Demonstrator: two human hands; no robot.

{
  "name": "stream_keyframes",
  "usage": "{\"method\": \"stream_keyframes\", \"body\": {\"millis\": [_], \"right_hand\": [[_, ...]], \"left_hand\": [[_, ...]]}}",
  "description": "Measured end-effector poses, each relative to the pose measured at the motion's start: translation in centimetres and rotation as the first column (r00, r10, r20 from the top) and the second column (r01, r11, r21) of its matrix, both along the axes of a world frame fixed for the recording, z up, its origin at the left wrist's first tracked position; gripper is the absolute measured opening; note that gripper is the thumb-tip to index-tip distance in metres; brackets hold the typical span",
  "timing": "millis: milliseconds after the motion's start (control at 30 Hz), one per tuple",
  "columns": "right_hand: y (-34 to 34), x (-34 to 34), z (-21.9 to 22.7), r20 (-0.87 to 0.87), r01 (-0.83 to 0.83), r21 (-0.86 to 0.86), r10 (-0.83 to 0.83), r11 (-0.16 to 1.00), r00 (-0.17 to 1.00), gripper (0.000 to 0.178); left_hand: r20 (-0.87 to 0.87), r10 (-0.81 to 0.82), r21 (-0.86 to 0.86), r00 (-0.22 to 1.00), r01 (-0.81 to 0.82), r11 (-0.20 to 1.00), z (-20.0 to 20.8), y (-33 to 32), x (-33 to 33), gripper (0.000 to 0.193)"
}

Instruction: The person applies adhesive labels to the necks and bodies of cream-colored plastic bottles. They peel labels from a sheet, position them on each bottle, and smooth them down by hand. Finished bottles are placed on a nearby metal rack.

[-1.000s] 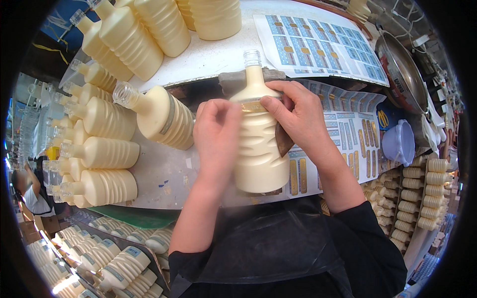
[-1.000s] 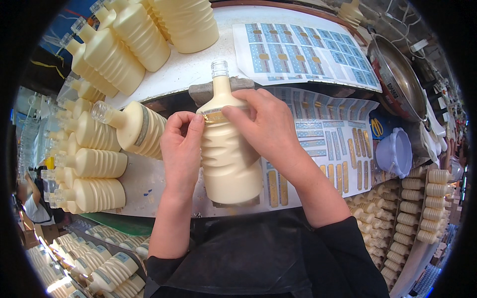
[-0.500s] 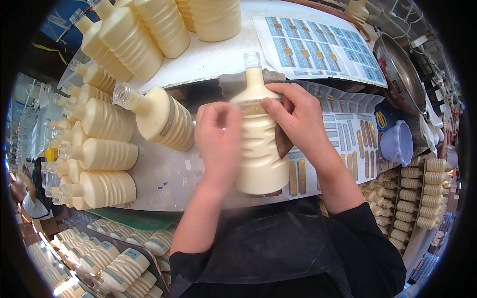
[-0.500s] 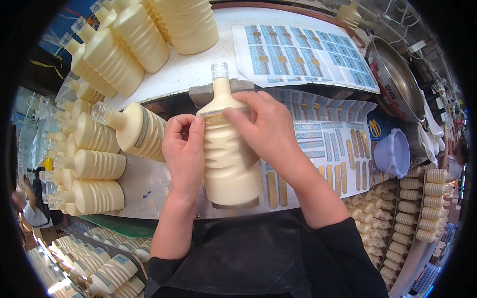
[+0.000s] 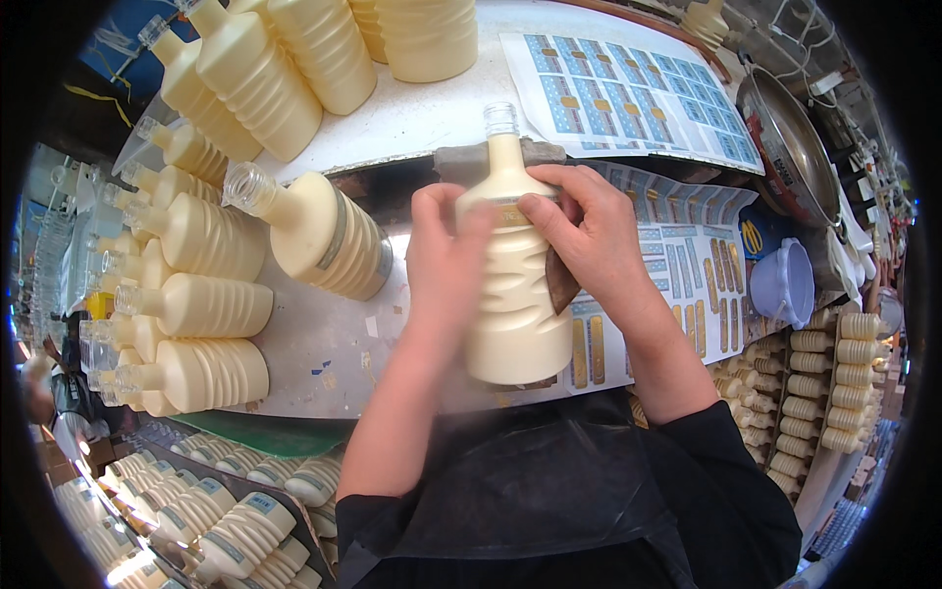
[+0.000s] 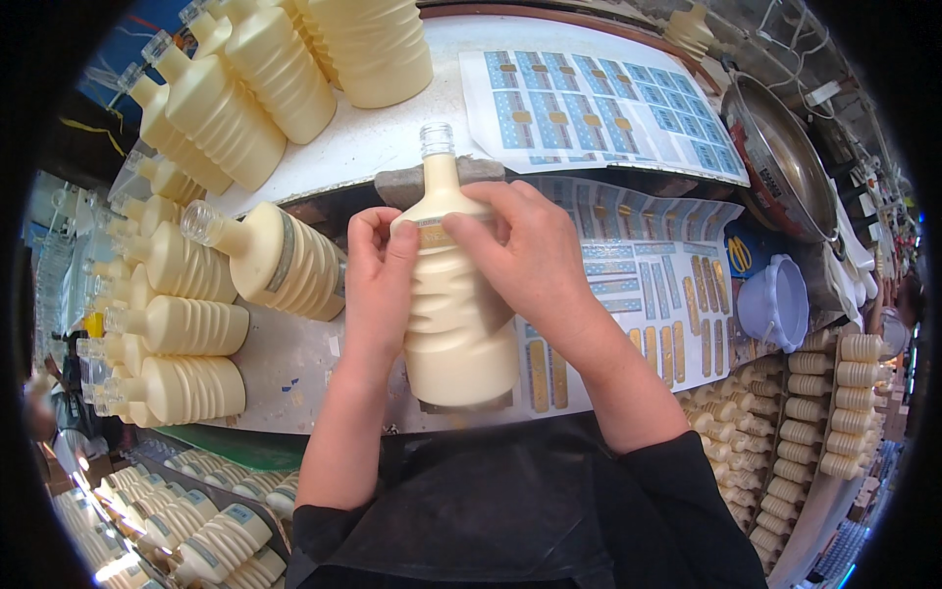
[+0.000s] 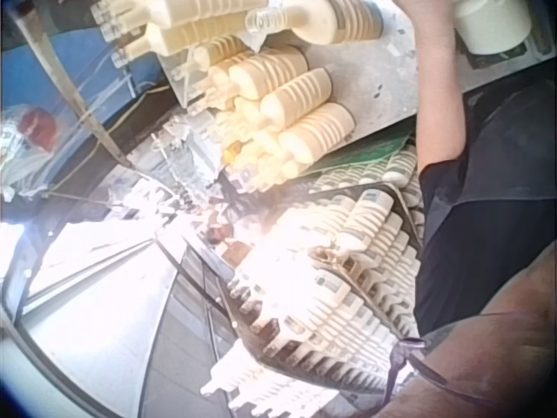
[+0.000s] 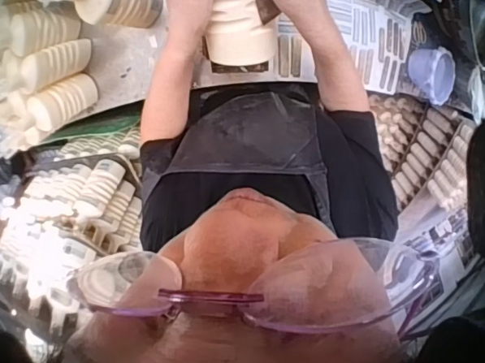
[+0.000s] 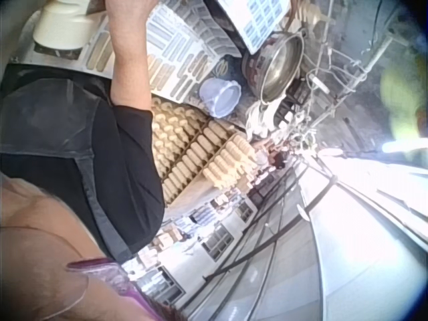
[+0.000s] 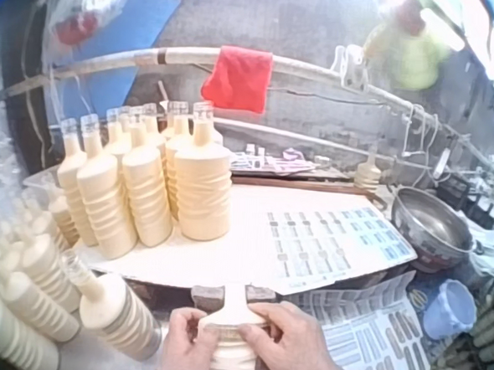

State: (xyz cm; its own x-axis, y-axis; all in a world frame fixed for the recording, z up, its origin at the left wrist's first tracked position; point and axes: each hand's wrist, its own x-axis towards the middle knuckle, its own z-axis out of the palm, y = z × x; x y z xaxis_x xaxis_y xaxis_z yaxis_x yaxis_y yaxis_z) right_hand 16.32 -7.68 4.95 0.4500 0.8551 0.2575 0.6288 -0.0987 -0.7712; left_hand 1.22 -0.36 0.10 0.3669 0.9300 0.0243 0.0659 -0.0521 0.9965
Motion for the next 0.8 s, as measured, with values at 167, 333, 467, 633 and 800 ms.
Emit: {"method": "stream_keyframes", "body": {"millis": [167,333,467,633,800], "right_hand": [[0.0,-0.1,0.1,-0.019,-0.005,0.001,0.005,1.000,1.000,0.037],[0.0,-0.1,0.0,-0.021,-0.004,0.004,0.004,1.000,1.000,0.036],[-0.1,-0.1,-0.1,-0.060,-0.004,0.009,0.004,1.000,0.998,0.036],[0.0,-0.1,-0.1,-0.047,-0.004,0.017,0.004,1.000,0.999,0.036],[0.0,-0.2,0.0,-0.046,-0.009,0.016,0.010,1.000,0.999,0.035]], "left_hand": [[0.267,-0.081,-0.211,0.960,0.140,0.967,-1.5,1.7,-0.8,0.028],[0.374,-0.070,-0.276,0.925,0.183,0.944,-0.1,0.2,-0.3,0.031],[0.304,-0.116,-0.232,0.945,0.192,0.954,-0.4,0.5,-0.3,0.036],[0.283,-0.103,-0.200,0.953,0.164,0.966,-0.8,0.9,-0.2,0.036],[0.264,-0.091,-0.208,0.960,0.148,0.967,-1.3,1.3,-0.4,0.036]]}}
